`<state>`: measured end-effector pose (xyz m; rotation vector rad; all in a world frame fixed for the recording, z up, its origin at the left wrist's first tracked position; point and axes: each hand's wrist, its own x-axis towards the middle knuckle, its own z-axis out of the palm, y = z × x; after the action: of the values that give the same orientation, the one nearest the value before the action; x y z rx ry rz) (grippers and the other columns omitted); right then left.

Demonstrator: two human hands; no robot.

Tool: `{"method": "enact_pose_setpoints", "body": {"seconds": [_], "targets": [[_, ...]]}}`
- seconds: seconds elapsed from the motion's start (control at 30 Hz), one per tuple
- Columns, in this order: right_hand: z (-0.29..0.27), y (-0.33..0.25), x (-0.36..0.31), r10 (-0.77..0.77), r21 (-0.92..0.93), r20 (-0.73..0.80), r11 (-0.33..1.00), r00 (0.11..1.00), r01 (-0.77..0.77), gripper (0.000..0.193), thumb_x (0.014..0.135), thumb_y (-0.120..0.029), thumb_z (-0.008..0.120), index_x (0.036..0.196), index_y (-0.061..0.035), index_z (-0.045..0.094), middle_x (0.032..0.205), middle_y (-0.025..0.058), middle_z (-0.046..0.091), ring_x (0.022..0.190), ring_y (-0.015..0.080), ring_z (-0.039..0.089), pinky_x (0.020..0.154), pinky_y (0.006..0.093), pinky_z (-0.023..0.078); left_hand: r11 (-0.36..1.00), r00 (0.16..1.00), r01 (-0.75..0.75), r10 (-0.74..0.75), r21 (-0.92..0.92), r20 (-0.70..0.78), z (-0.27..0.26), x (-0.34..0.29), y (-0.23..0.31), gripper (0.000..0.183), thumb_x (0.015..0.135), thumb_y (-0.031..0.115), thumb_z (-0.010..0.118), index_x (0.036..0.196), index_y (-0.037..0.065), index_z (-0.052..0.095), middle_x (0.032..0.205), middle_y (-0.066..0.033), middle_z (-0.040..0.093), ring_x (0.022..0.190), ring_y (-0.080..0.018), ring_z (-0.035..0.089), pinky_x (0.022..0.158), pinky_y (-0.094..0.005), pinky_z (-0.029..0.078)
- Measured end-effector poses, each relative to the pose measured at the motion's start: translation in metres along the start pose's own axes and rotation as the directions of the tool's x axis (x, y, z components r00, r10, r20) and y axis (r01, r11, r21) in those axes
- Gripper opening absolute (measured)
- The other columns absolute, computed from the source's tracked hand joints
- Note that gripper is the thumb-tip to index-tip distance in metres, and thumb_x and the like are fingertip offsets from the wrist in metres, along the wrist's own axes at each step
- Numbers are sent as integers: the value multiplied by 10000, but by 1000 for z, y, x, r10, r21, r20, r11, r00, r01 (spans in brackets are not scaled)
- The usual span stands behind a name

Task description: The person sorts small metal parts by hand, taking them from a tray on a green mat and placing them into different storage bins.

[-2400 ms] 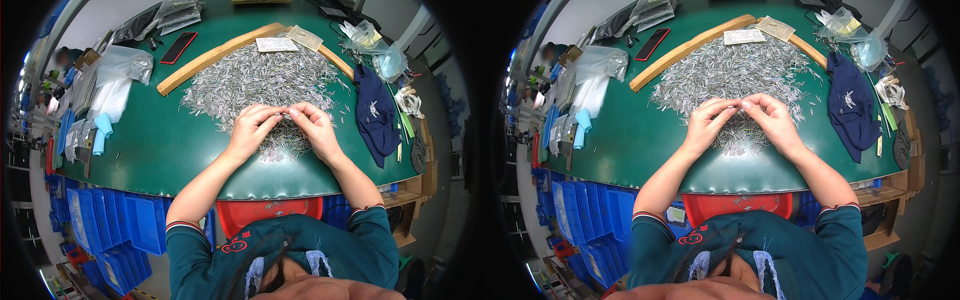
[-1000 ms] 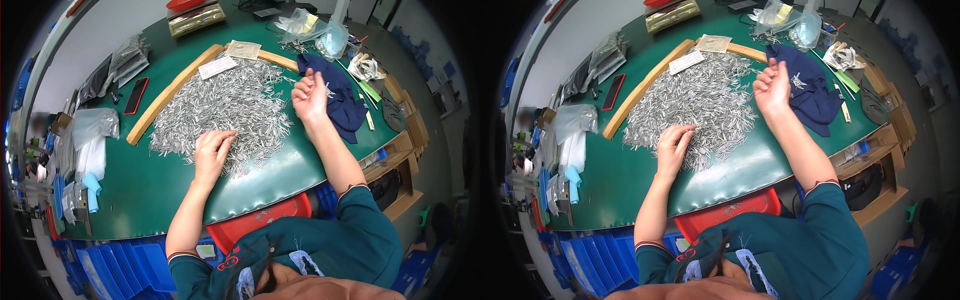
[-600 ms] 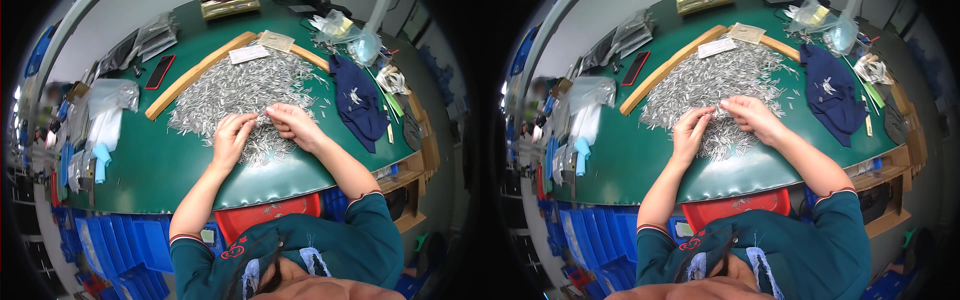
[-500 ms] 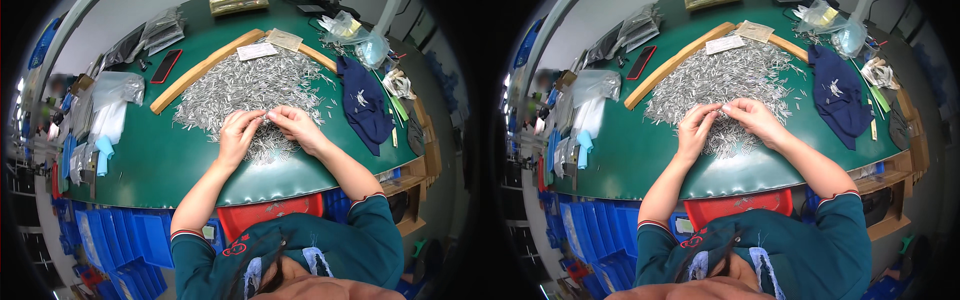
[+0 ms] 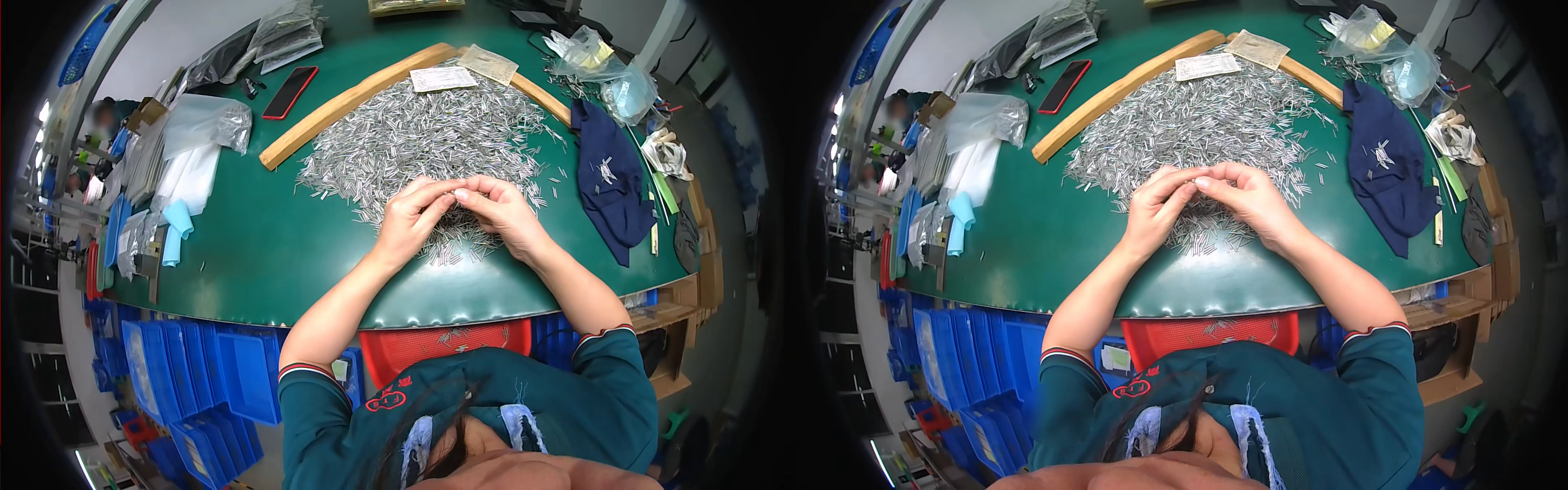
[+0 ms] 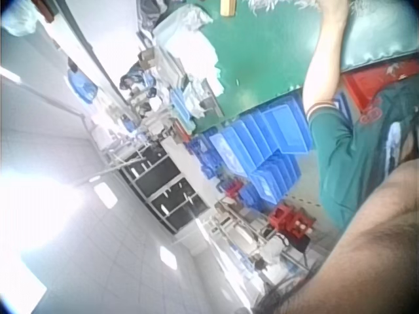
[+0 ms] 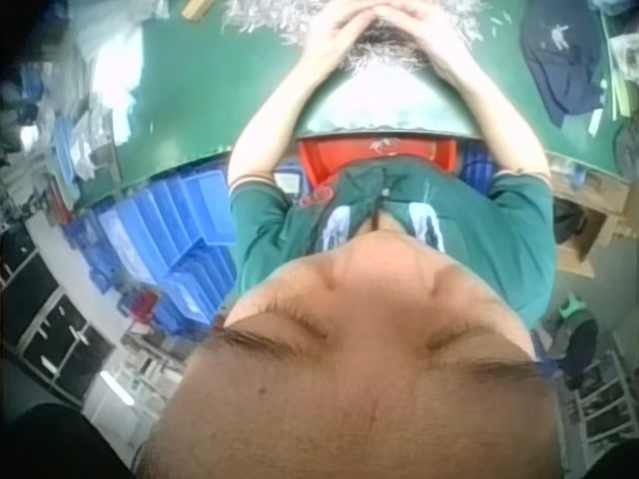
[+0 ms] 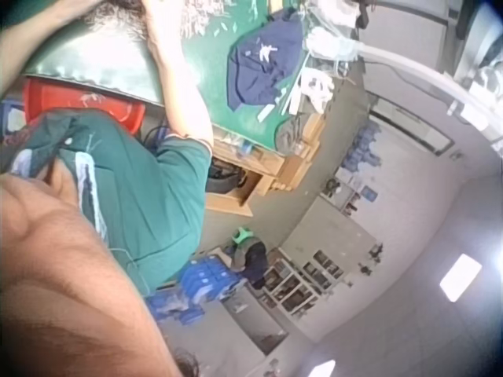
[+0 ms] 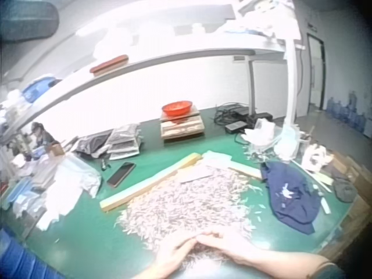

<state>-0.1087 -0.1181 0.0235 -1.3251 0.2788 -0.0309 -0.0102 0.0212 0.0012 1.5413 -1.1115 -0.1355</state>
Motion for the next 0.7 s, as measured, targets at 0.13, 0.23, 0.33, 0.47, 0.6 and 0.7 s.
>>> {"method": "enact_pose_setpoints", "body": {"seconds": [0.13, 0.23, 0.33, 0.47, 0.6, 0.7], "targets": [[0, -2, -1, 11, -17, -12, 1000, 1000, -11, 214, 827, -292, 605, 912, -96, 609, 686, -95, 525, 514, -35, 342, 430, 136, 220, 999, 1000, 20, -20, -27, 8, 1, -1, 1, 228, 809, 50, 581, 1033, 51, 624, 824, -81, 608, 737, -167, 568, 663, -264, 454], [-2, -1, 0, 16, -21, -13, 1000, 1000, -17, 217, 825, -281, 609, 903, -78, 608, 679, -83, 523, 532, -21, 365, 453, 144, 259, 1000, 999, 22, -22, -16, 23, 1, 0, 4, 235, 820, 57, 566, 1050, 51, 615, 818, -82, 606, 730, -167, 566, 662, -262, 452], [1, -3, -1, -33, -42, 22, 999, 999, 34, 166, 844, -227, 590, 898, -70, 589, 630, -97, 453, 508, -23, 326, 440, 150, 240, 995, 989, 90, -94, 42, 110, -2, -1, 6, 263, 855, 76, 525, 1109, 35, 580, 939, -87, 623, 783, -159, 576, 704, -255, 449], [-4, 6, 3, -214, -127, 56, 967, 975, 220, 206, 847, -221, 584, 863, -17, 605, 751, -3, 579, 718, 55, 506, 685, 205, 407, 987, 994, -92, 84, 132, 70, 2, -2, 0, 301, 849, 70, 524, 1148, 49, 554, 971, -100, 629, 793, -185, 604, 693, -279, 453], [-3, 12, 7, -224, -284, 54, 931, 973, 230, 199, 859, -220, 568, 846, -25, 608, 736, -18, 568, 674, 34, 477, 629, 185, 383, 918, 977, -203, 167, 341, 132, 2, -2, 4, 343, 829, 64, 540, 1172, 56, 535, 948, -109, 633, 787, -213, 617, 691, -307, 446], [2, 3, 3, -136, -127, 11, 983, 991, 136, 195, 864, -231, 561, 845, -41, 599, 675, -57, 514, 586, 3, 411, 521, 161, 324, 916, 980, -189, 154, 353, 126, 2, -3, 3, 374, 812, 77, 562, 1184, 56, 525, 895, -95, 636, 747, -211, 611, 679, -309, 438]]}}
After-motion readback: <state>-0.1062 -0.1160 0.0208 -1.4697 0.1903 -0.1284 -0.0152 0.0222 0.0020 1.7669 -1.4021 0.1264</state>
